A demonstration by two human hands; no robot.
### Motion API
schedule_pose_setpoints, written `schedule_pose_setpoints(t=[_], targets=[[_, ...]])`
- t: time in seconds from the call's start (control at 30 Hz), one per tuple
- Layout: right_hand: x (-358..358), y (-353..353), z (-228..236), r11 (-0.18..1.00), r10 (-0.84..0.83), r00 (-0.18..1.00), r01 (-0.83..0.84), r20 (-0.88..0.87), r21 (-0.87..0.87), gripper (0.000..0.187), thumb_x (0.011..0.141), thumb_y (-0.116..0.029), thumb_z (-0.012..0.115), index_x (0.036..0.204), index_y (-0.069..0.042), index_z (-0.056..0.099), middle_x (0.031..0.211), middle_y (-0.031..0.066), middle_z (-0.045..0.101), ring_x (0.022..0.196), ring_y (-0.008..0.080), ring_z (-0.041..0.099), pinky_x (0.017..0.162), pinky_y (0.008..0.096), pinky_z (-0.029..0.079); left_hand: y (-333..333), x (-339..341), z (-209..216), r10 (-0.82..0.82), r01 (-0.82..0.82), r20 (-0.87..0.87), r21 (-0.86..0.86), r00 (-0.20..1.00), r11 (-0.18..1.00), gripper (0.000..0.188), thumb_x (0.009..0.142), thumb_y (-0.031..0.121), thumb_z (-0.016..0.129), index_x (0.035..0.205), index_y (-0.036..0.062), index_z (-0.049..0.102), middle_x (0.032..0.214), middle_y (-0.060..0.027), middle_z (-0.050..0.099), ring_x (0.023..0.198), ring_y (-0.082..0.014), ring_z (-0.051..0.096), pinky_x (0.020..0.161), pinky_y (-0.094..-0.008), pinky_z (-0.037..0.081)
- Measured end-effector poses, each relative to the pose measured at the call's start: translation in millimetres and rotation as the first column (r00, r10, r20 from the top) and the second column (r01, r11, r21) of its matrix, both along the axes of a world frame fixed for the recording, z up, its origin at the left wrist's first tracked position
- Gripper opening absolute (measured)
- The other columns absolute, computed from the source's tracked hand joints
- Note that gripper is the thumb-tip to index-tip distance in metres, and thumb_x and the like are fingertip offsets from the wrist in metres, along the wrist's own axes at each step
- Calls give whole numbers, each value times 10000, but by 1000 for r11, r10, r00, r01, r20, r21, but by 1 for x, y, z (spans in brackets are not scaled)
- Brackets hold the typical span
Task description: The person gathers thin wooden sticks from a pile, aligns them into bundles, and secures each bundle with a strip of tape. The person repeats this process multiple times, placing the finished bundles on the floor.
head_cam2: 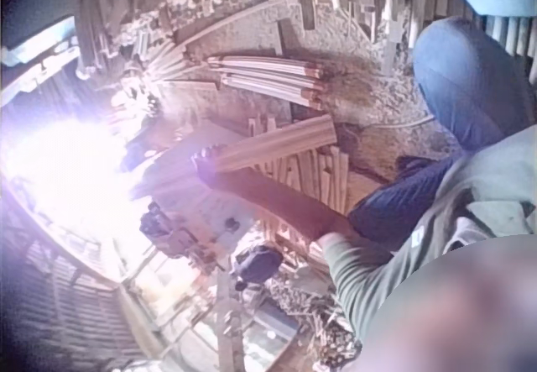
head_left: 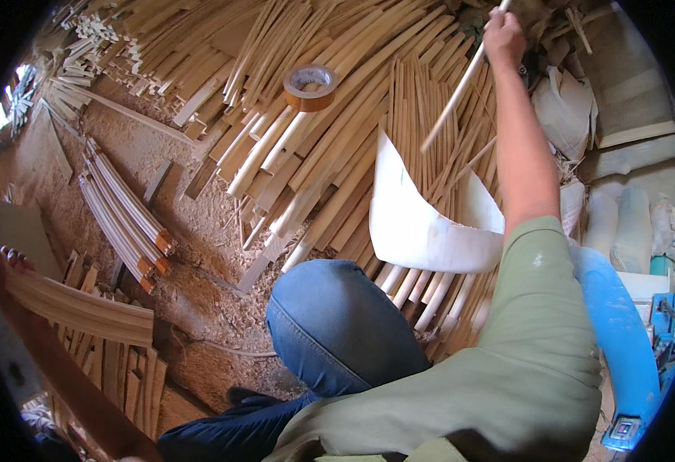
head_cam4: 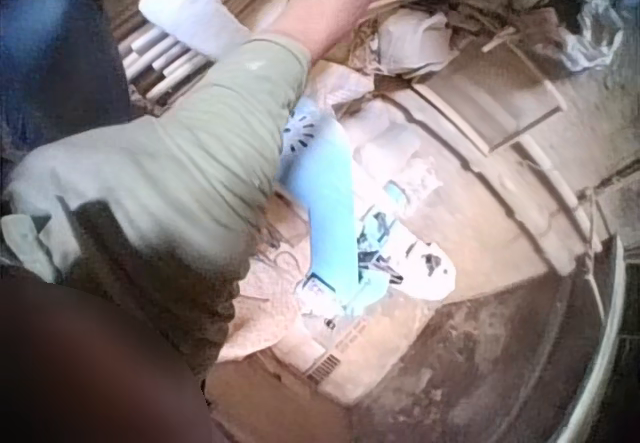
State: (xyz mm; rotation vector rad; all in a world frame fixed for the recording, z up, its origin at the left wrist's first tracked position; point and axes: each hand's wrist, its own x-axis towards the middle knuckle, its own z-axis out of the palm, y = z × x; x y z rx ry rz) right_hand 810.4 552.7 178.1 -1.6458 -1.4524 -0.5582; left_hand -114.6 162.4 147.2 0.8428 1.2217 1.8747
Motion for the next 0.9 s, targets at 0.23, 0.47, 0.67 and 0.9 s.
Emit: schedule_pose_setpoints(t=[0.23, 0.47, 0.67, 0.9], targets=[[-128, -36, 127, 864, 486, 829, -409, -275, 293, 383, 1050, -446, 647, 1069, -103, 815, 888, 95, 793, 818, 215, 738, 771, 397, 575, 2, 32, -21, 164, -175, -100, -116, 981, 978, 407, 1098, 355, 603, 1367, 53, 653, 1066, -37, 661, 939, -197, 673, 852, -385, 600], [-452, -169, 124, 223, 899, 121, -954, -420, 202, 334, 1123, -335, 592, 1197, -55, 756, 762, -3, 643, 701, 100, 611, 646, 286, 511, -6, 133, 8, 128, -110, 141, -130, 982, 985, 284, 968, 243, 742, 1103, 14, 642, 819, -103, 666, 673, -226, 707, 627, -397, 636], [-693, -308, 98, 145, 934, 183, -979, -306, -141, 394, 1067, -275, 610, 1336, -18, 739, 1089, 240, 793, 999, 390, 788, 919, 451, 615, -34, 141, 25, 24, -14, 247, -42, 969, 999, 415, 1026, 401, 765, 1105, 29, 600, 800, -96, 672, 615, -207, 689, 594, -392, 623], [-770, -348, 77, 158, 939, 208, -968, -274, -197, 439, 1029, -303, 660, 1330, 7, 738, 1049, 284, 784, 991, 401, 791, 927, 472, 613, -72, 116, 13, -64, 50, 300, 53, 952, 997, 515, 1064, 538, 668, 1148, 34, 608, 803, -86, 665, 648, -206, 703, 602, -387, 644]])
